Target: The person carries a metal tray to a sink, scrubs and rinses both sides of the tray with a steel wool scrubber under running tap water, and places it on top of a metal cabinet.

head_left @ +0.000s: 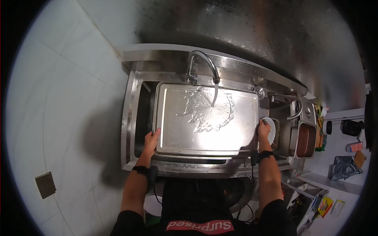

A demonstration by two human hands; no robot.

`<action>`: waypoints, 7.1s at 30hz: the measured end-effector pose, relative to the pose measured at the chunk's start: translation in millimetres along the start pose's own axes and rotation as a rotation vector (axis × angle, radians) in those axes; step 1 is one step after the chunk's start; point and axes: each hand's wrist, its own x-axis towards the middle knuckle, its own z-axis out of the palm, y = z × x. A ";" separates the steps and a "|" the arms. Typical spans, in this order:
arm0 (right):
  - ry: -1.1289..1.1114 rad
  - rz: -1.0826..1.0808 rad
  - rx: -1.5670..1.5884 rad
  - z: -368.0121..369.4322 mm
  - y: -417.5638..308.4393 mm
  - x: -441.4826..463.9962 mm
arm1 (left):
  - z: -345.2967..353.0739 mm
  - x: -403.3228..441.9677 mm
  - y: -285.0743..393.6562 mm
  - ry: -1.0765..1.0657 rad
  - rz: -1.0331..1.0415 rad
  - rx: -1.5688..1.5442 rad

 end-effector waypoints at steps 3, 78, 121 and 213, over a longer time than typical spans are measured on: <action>0.096 -0.184 -0.234 9.3 -20.9 -10.6 | -1.7 1.1 -4.5 0.032 -0.013 -0.006; -0.037 -0.774 -0.620 -35.8 -34.3 -148.3 | 17.8 -4.6 -30.8 0.211 -0.158 -0.209; 0.025 -0.615 -0.333 1.4 -58.6 -51.7 | 20.9 -10.9 -10.1 0.082 -0.054 -0.125; -0.933 0.362 0.410 51.3 -100.8 -118.8 | -202.2 -28.2 102.9 0.108 0.378 -0.011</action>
